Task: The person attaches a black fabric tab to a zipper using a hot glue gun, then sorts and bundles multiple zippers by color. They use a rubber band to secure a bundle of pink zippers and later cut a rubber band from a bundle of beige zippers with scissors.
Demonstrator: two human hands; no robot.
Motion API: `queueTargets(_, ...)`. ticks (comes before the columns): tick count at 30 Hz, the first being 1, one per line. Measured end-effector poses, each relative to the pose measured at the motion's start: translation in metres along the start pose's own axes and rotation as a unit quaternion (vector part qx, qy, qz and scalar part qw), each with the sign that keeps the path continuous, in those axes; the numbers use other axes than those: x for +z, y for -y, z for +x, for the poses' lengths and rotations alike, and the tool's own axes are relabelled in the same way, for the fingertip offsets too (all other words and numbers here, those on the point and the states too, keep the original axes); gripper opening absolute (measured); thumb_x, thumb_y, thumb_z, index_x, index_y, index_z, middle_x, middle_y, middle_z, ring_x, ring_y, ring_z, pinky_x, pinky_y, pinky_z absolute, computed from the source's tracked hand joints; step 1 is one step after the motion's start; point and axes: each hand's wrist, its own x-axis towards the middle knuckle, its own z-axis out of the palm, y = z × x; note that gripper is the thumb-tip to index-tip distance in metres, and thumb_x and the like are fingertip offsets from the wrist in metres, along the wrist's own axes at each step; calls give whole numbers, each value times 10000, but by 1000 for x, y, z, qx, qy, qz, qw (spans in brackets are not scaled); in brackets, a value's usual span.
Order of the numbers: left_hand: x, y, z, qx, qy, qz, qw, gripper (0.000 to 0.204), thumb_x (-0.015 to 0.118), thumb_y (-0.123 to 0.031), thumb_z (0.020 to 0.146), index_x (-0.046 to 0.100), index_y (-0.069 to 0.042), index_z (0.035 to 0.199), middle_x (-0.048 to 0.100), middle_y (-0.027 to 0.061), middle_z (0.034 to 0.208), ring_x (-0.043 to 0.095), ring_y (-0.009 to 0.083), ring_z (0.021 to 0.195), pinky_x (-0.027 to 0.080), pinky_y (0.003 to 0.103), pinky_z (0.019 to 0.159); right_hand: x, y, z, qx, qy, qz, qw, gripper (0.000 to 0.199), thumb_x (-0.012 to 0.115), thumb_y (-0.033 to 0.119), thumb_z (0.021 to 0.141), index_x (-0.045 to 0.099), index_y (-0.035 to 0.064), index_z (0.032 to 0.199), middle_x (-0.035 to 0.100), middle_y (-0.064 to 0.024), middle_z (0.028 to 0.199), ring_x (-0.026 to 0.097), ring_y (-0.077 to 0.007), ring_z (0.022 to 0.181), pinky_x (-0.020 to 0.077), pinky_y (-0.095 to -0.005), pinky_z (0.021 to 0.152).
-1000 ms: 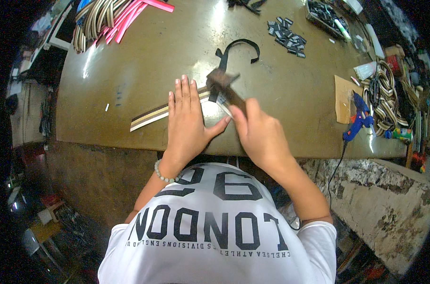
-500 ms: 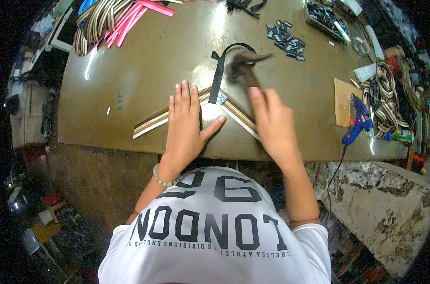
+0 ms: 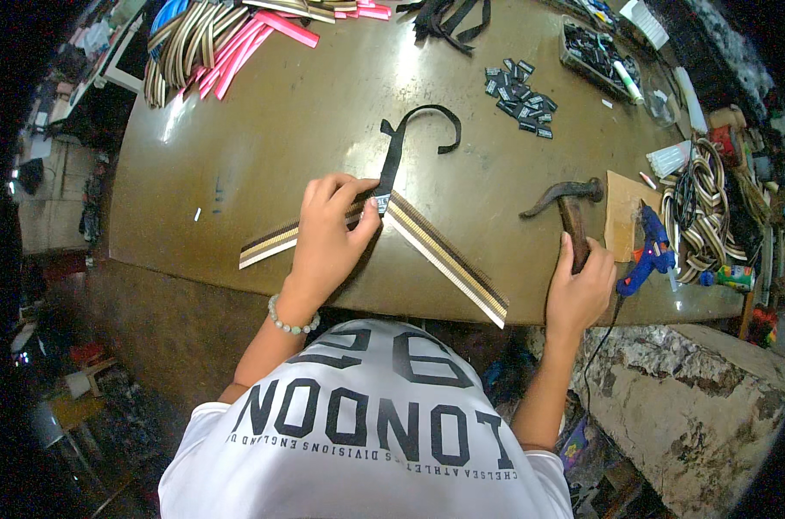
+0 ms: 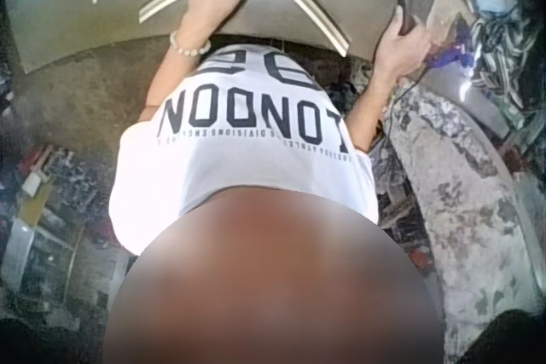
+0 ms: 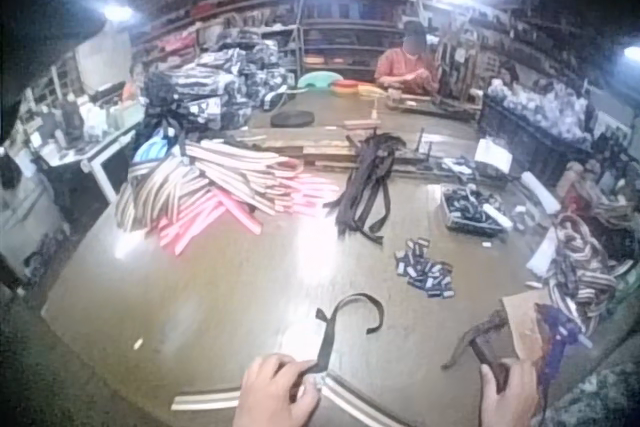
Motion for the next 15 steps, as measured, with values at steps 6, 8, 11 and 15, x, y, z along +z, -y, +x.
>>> queueTargets(6,-30,-1,-16,-22,37,33,999,336,678,-155,795,622,-63,1113,496,131,1185,447,322,1092,350,420,968,0,1,0,0,8,0,1000,349,622,351,879,600,23,997,601,-133,964,561,-331,915,449,-417,772)
queueTargets(8,-42,4,-18,-50,92,36,994,349,703,-183,783,621,-69,1101,466,125,1247,393,337,1184,296,448,1020,-1,3,1,-3,9,-10,1000,331,621,340,881,595,31,995,595,-126,957,562,-324,909,448,-417,769)
queueTargets(11,-46,9,-9,-8,94,-3,996,264,718,-146,775,648,-70,1019,599,98,1104,515,285,1098,395,416,940,0,4,1,-2,2,-8,1000,327,622,336,881,588,31,996,588,-129,945,559,-326,906,446,-420,764)
queueTargets(15,-48,6,28,26,174,-142,974,152,675,-115,822,662,-47,958,657,112,894,625,262,851,485,354,756,0,3,1,-15,0,-1,1000,315,617,314,885,578,20,994,576,-141,952,551,-342,911,443,-423,754)
